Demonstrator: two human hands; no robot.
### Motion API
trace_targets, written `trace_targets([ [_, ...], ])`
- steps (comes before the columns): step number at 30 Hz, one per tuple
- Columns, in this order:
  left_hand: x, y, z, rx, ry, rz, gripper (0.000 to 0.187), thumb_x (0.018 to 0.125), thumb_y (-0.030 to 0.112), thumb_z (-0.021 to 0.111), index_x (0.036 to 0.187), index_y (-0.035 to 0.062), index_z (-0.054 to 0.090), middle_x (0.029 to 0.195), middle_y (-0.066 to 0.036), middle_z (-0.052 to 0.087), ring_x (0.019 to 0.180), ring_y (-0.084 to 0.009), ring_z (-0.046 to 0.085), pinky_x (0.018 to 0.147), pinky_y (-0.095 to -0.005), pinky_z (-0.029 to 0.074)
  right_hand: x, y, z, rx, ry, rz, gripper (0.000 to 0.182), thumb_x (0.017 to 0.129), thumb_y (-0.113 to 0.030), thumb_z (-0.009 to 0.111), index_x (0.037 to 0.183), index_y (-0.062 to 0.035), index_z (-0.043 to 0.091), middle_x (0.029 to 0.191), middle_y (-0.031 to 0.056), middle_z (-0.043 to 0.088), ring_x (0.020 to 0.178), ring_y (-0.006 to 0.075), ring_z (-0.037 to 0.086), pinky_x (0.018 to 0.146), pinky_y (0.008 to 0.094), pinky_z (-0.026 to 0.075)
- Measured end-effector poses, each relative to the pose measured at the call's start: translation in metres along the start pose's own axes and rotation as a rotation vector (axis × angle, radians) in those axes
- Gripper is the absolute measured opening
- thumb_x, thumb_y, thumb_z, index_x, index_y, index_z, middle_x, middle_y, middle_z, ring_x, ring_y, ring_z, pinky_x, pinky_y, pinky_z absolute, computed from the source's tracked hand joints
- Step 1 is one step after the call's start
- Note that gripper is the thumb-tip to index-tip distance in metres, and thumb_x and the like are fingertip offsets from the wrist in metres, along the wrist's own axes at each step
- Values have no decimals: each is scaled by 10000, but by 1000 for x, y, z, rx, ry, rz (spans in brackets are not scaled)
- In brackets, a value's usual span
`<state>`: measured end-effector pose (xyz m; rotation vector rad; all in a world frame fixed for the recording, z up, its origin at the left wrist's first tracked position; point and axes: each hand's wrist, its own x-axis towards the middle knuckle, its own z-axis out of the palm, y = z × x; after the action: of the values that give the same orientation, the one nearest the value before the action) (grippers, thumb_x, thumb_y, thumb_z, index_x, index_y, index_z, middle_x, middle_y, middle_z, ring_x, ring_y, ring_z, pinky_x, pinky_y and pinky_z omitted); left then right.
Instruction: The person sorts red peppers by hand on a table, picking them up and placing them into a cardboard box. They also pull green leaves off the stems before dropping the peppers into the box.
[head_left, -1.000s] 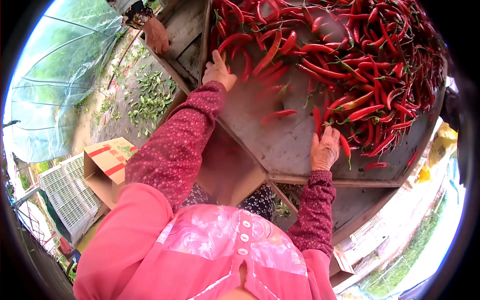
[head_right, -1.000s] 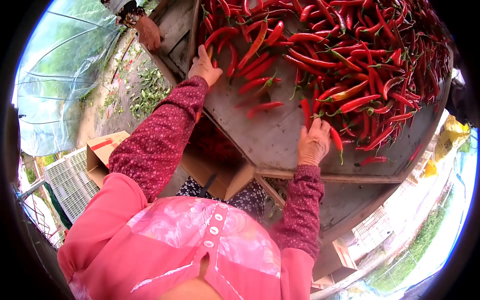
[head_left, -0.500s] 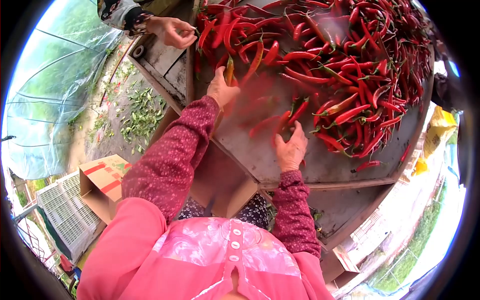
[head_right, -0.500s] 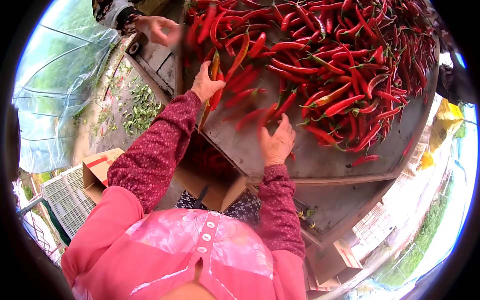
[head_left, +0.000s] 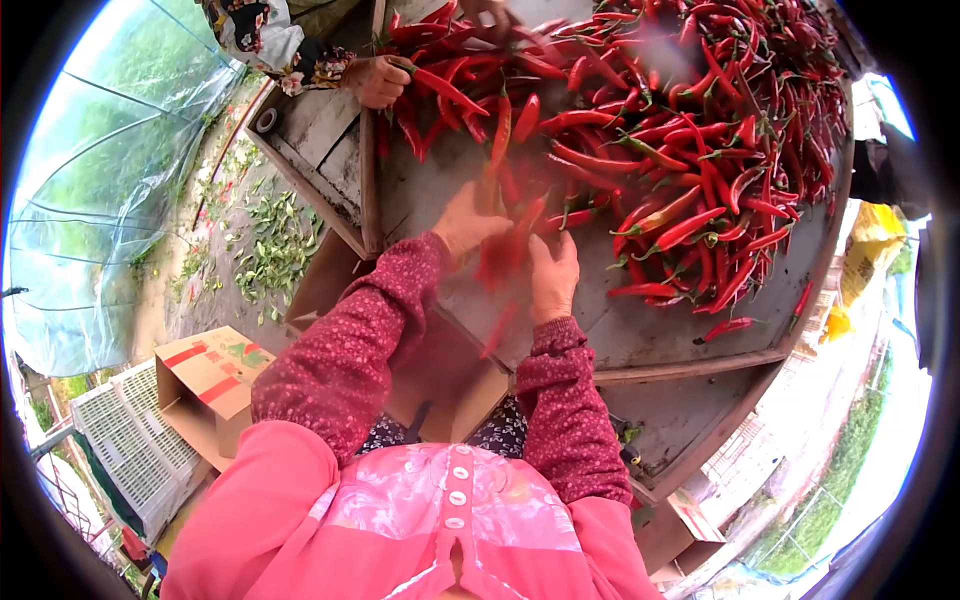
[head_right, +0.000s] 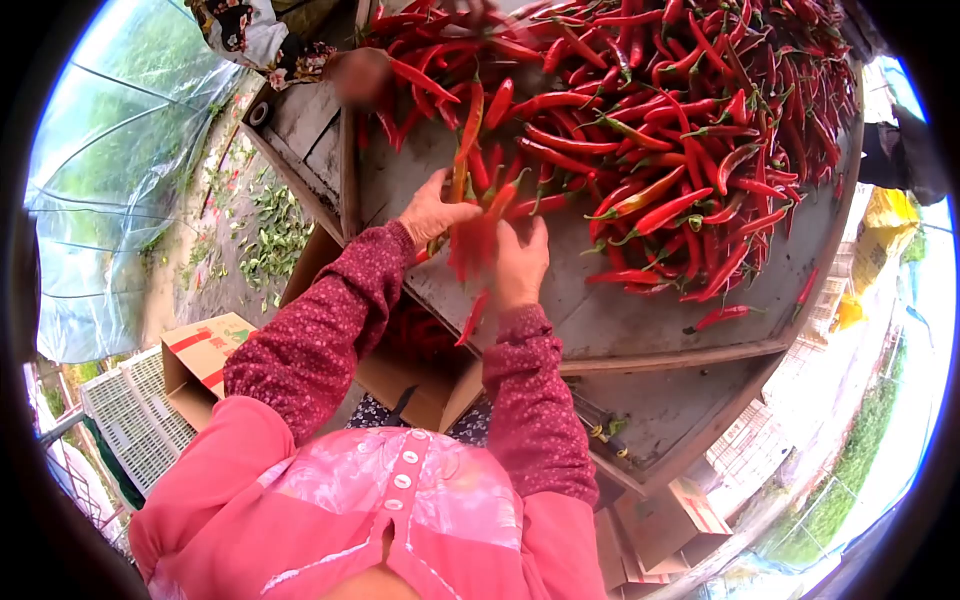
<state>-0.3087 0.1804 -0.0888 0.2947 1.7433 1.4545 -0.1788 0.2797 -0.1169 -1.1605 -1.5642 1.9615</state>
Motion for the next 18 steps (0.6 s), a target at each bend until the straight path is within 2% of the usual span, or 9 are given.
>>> trace_targets([
  [1, 1, 0, 1, -137, -5, -14, 771, 714, 92, 742, 1373, 4, 351, 1195, -97, 562, 1082, -166, 538, 937, -304, 434, 3, 1, -1, 26, 12, 5, 639, 860, -102, 639, 1378, 72, 307, 1198, 126, 557, 1049, 169, 543, 880, 266, 449],
  [3, 7, -15, 2, -129, -49, 9, 758, 726, 81, 734, 1378, 11, 352, 1204, -91, 560, 1086, -161, 537, 940, -301, 432, 2, -2, 1, 56, 22, 9, 611, 863, -105, 638, 1368, 66, 339, 1189, 109, 564, 1044, 159, 545, 881, 262, 448],
  [7, -7, -12, 4, -227, -196, -16, 730, 746, 59, 714, 1384, 28, 360, 1215, -70, 556, 1087, -149, 536, 950, -295, 426, -16, -30, 7, 222, -113, 36, 527, 880, -83, 608, 1350, 23, 397, 1180, 71, 569, 1009, 134, 554, 874, 260, 453],
  [9, -23, -10, -1, -229, -197, 15, 731, 749, 50, 704, 1392, 36, 355, 1208, -64, 557, 1069, -143, 541, 939, -288, 432, -31, -27, 10, 257, -163, 51, 498, 887, -67, 589, 1347, 7, 411, 1181, 64, 568, 1000, 124, 554, 875, 256, 450],
  [13, -68, -31, -49, -36, -341, 20, 766, 753, 50, 680, 1423, 51, 310, 1177, -70, 567, 1067, -144, 536, 920, -281, 438, -81, -10, 20, -20, -272, -111, 473, 900, -43, 521, 1360, -14, 416, 1217, 69, 556, 1061, 128, 529, 917, 252, 425],
  [15, -97, -14, -77, 244, -432, -153, 654, 763, 103, 686, 1363, 59, 428, 1095, -65, 609, 1017, -155, 561, 890, -284, 455, -111, 7, 17, -14, -427, -16, 485, 887, -42, 530, 1358, -5, 416, 1247, 86, 548, 1114, 151, 521, 935, 267, 424],
  [17, -93, -12, -106, 661, -641, -11, 486, 767, 170, 698, 1221, 50, 573, 977, -55, 642, 915, -156, 596, 819, -286, 481, -128, 15, 9, -369, -549, -161, 530, 862, -91, 587, 1356, -25, 406, 1232, 174, 568, 1087, 223, 581, 933, 323, 450],
  [18, -79, -11, -113, 677, -546, -74, 355, 767, 215, 706, 1060, 24, 638, 883, -56, 647, 817, -143, 604, 762, -289, 491, -133, 18, 11, -343, -501, -165, 475, 859, -84, 596, 1310, -26, 456, 1194, 184, 592, 1064, 234, 604, 910, 321, 471],
])
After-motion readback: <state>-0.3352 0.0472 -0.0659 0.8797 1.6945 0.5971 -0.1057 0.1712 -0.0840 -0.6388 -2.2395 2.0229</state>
